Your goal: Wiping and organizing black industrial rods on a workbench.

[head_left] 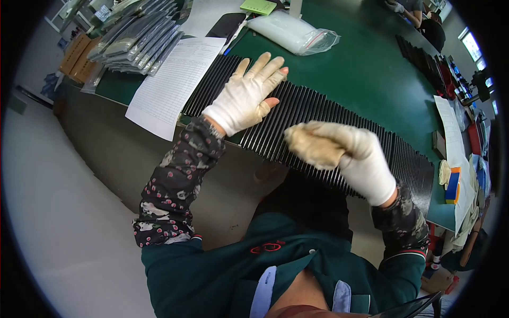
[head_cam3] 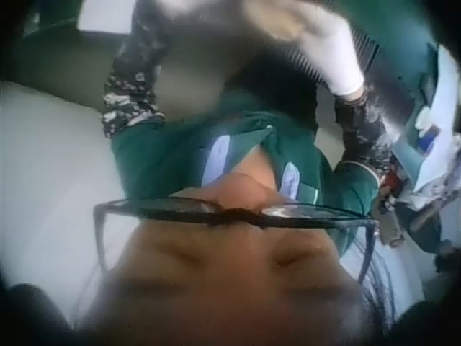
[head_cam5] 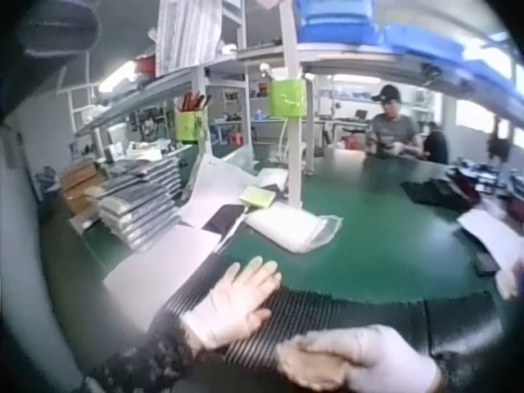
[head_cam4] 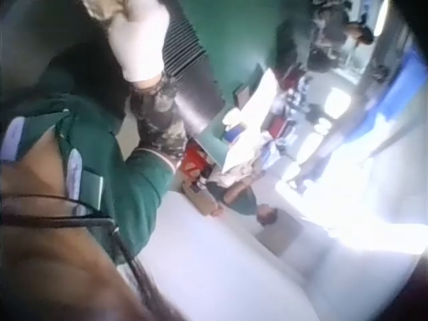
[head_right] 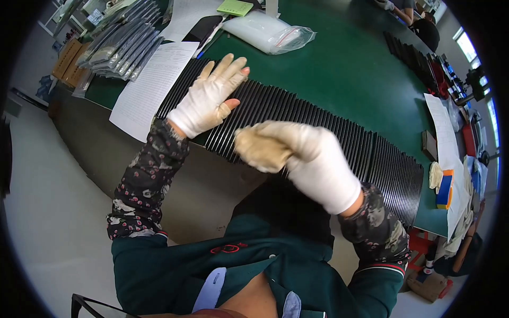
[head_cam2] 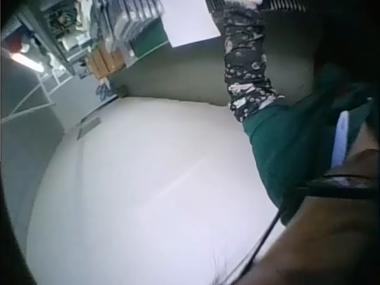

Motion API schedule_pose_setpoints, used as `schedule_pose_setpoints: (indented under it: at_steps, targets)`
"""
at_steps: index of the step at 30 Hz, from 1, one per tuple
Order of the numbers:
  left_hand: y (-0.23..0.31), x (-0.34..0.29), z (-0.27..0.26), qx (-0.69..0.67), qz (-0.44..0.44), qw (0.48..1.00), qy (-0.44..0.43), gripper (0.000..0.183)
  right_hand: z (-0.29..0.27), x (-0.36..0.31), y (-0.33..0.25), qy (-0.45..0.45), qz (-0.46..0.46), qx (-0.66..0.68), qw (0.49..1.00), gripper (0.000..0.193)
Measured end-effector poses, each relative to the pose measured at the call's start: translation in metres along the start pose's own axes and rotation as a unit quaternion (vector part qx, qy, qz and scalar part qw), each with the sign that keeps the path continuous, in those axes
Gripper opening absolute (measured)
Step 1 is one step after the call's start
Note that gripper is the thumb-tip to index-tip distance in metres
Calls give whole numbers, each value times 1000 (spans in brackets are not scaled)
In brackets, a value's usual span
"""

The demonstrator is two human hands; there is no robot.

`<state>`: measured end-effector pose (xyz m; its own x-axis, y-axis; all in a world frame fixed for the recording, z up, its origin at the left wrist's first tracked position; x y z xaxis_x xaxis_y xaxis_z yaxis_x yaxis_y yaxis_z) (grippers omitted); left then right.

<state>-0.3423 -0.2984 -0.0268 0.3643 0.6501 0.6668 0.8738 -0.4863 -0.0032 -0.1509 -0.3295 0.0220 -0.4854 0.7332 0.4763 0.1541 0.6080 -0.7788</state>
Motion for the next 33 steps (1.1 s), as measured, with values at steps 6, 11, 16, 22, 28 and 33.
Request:
schedule_pose_setpoints:
  at_steps: [6,11,16,22,28,33]
  targets:
    - [32,-81,-65,-115,-138,952,250,26,-36,29,48,160,92,-52,981,36]
    - [66,-117,-39,-47,-152,956,247,27,41,38,26,11,-253,-195,948,45]
    - [67,-127,-17,-54,-149,951,266,25,87,23,32,-283,-256,-161,910,59]
    - [55,-124,-11,-66,-134,945,292,19,98,48,53,-187,-280,-180,924,45]
    - [49,-116,-11,-71,-119,940,313,18,101,80,74,-132,-348,-276,886,45]
    - [45,-123,-4,-88,-123,943,296,19,120,50,51,-186,-336,-85,919,36]
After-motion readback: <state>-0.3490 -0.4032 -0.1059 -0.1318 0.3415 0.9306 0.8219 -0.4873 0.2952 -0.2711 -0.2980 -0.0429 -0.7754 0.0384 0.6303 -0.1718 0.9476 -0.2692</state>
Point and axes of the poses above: each hand's wrist, its own x-axis towards the middle knuckle, its own z-axis out of the palm, y = z × x, the point moved 6 cm from there along x, towards the middle knuckle, and after that the axes turned 15 degrees about y, right-handed, at the moved point
